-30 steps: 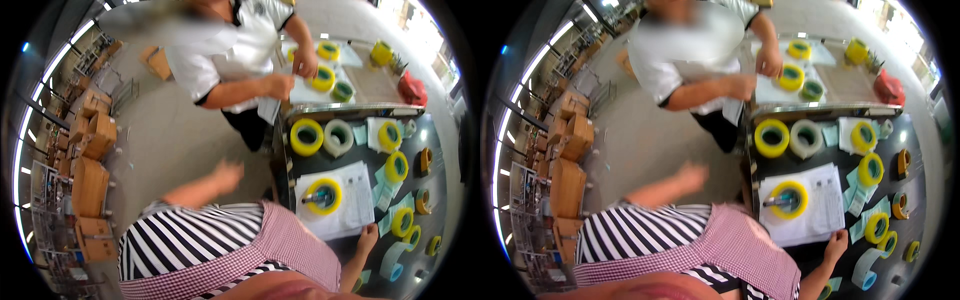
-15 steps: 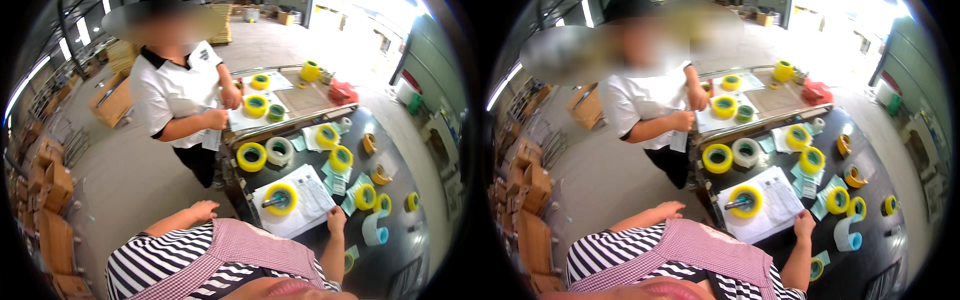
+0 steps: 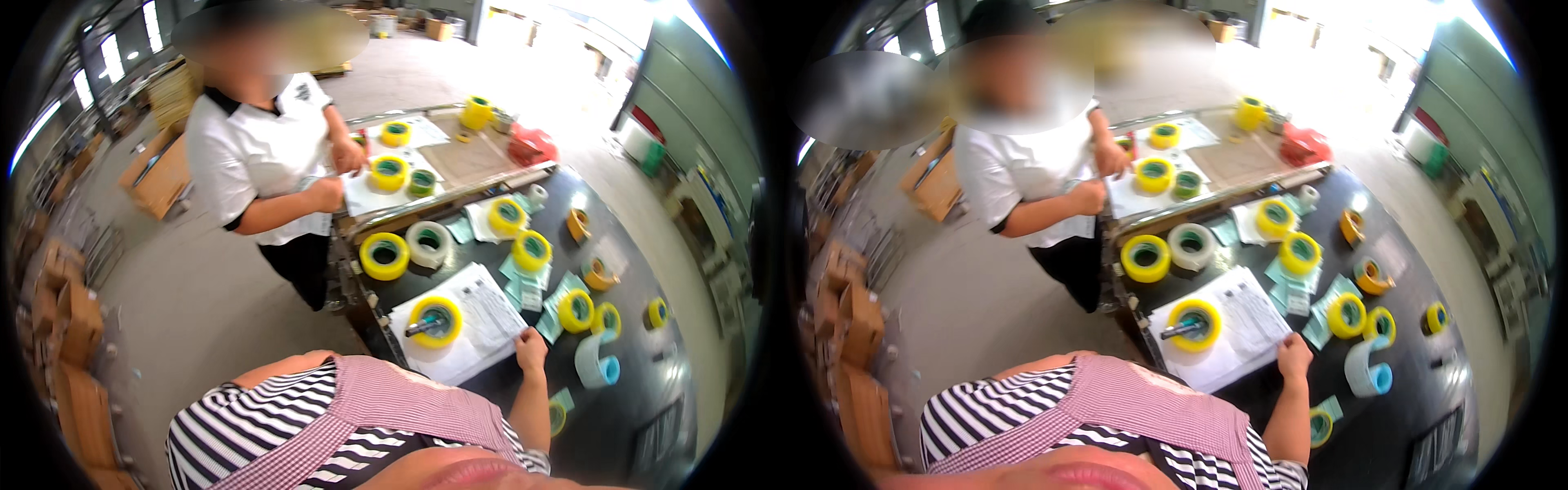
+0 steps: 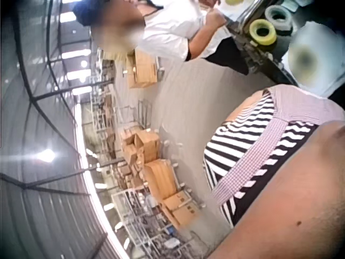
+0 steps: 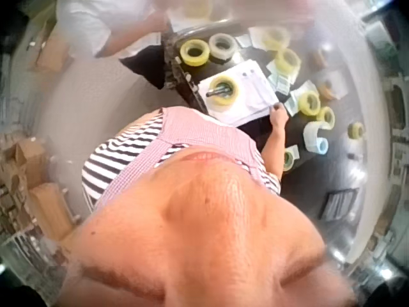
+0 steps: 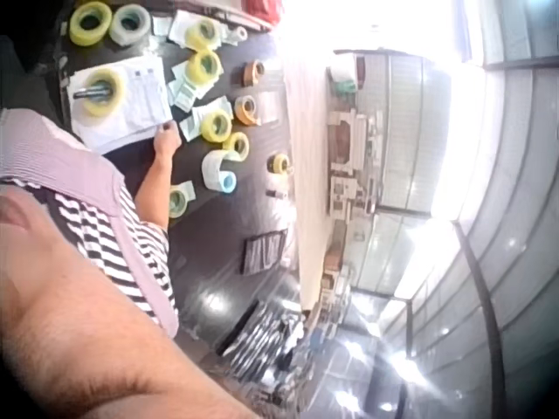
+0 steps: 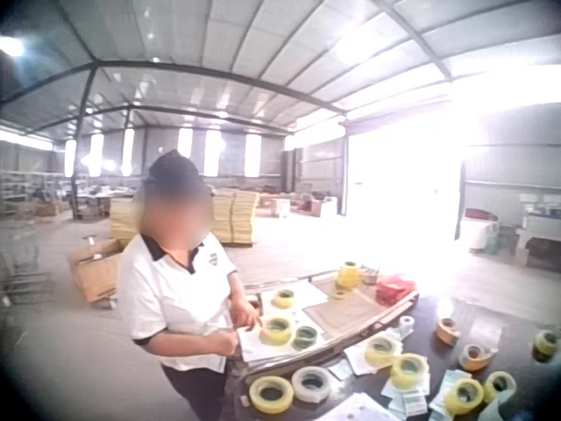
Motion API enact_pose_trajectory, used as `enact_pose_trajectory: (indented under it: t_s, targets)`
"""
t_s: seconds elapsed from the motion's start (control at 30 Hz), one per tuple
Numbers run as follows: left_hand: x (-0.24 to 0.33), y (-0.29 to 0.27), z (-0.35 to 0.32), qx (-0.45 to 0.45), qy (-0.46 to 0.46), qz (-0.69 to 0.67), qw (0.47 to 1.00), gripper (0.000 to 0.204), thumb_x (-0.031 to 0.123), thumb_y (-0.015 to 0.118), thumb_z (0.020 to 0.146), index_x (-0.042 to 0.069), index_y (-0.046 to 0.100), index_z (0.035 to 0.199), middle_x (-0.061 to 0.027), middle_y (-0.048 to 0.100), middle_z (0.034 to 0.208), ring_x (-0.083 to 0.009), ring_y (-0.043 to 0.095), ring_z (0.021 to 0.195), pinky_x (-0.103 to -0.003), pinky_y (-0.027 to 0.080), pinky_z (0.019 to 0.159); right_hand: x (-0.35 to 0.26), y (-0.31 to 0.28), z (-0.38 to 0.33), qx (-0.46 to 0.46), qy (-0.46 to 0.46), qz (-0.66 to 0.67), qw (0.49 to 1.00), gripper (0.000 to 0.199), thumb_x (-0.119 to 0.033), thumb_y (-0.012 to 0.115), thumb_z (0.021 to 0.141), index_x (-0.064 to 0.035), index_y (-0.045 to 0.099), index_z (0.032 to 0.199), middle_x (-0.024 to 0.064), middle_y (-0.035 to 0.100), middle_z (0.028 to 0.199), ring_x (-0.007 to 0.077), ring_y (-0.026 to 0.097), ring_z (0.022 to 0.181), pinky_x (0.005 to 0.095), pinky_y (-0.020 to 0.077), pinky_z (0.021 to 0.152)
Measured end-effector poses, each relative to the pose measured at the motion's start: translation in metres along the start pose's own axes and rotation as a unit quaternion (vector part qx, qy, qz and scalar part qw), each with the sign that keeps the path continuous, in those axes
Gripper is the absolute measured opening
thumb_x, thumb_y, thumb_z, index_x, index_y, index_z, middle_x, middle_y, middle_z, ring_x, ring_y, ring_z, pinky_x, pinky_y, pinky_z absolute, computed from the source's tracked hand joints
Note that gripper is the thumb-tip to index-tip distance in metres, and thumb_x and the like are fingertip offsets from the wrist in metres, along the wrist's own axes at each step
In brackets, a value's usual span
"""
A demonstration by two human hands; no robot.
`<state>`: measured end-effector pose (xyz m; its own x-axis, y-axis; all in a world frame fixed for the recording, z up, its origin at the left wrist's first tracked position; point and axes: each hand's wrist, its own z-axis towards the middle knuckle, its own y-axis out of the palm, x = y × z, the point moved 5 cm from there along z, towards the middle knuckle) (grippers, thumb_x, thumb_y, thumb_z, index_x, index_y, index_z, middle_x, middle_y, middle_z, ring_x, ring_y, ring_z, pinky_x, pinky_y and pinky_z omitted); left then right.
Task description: The person writes on a cardboard box with a marker, places several gray packaged items into an empty box, and then uses a pen to mark documents while organizing rolls of yellow tape on a workbench.
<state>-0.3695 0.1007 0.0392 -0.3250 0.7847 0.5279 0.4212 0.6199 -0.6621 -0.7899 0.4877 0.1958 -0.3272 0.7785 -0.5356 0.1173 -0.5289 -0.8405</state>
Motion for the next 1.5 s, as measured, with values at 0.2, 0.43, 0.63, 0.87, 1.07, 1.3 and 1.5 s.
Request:
enact_pose_trajectory:
  t_s: [0.2,0.43,0.63,0.87,1.07,1.3,1.5]
  targets:
    - [0.014,0.000,-0.008,0.003,-0.018,-0.010,1.000,0.046,0.032,0.062,0.087,0.013,0.060,0.129,-0.0164,0.064,0.123,-0.0369,0.059,0.117,-0.046,0.049,0.093,-0.005,-0.004,-0.003,0.015,-0.016,0.012,1.000,0.019,-0.013,0.075,0.074,-0.0026,0.064,0.086,0.0129,0.068,0.077,0.0298,0.068,0.077,0.0396,0.0524,0.075]
    - [0.020,0.003,-0.011,0.002,-0.030,-0.019,0.999,0.045,0.032,0.062,0.087,0.013,0.061,0.128,-0.0164,0.064,0.122,-0.0368,0.059,0.116,-0.046,0.049,0.093,-0.010,-0.003,-0.001,0.020,-0.013,0.011,1.000,0.014,-0.008,0.073,0.077,-0.0013,0.061,0.081,0.0101,0.064,0.071,0.0248,0.064,0.067,0.0371,0.0503,0.069]
    - [0.019,-0.001,-0.022,0.010,-0.045,-0.024,0.999,0.045,0.032,0.062,0.087,0.013,0.061,0.127,-0.0163,0.064,0.122,-0.0367,0.060,0.116,-0.046,0.050,0.092,-0.024,0.002,0.000,0.020,-0.024,0.030,0.999,0.014,-0.007,0.072,0.077,-0.0013,0.060,0.080,0.0112,0.065,0.071,0.0267,0.064,0.066,0.0371,0.0507,0.066]
    - [0.026,-0.007,-0.003,0.000,-0.024,-0.021,0.999,0.044,0.032,0.062,0.087,0.013,0.062,0.126,-0.0162,0.064,0.121,-0.0366,0.060,0.116,-0.046,0.050,0.092,-0.013,-0.007,-0.005,0.047,-0.042,-0.007,0.998,0.034,-0.014,0.081,0.066,-0.0032,0.060,0.090,0.0124,0.069,0.081,0.0319,0.068,0.078,0.0391,0.0521,0.075]
    - [0.025,-0.010,-0.010,-0.001,-0.032,-0.020,0.999,0.044,0.033,0.062,0.087,0.013,0.062,0.125,-0.0162,0.065,0.121,-0.0365,0.060,0.115,-0.046,0.050,0.092,-0.043,-0.011,-0.012,-0.016,0.022,-0.023,0.999,0.054,-0.021,0.082,0.063,-0.0064,0.058,0.109,0.0157,0.071,0.100,0.0360,0.068,0.095,0.0421,0.0511,0.085]
    - [0.026,-0.014,-0.004,-0.003,-0.027,-0.017,0.999,0.043,0.033,0.062,0.087,0.013,0.063,0.125,-0.0161,0.065,0.120,-0.0364,0.060,0.115,-0.046,0.050,0.092,-0.045,-0.004,-0.014,0.049,-0.009,-0.028,0.998,0.064,-0.035,0.086,0.064,-0.0077,0.060,0.116,0.0175,0.071,0.094,0.0367,0.069,0.089,0.0432,0.0524,0.080]
    - [0.027,-0.016,-0.004,-0.003,-0.030,-0.019,0.999,0.042,0.033,0.062,0.087,0.013,0.063,0.124,-0.0160,0.065,0.120,-0.0364,0.060,0.115,-0.046,0.050,0.092,-0.047,0.004,-0.007,0.036,-0.029,-0.023,0.999,0.054,-0.030,0.084,0.068,-0.0085,0.067,0.115,0.0189,0.072,0.099,0.0366,0.070,0.091,0.0434,0.0528,0.083]
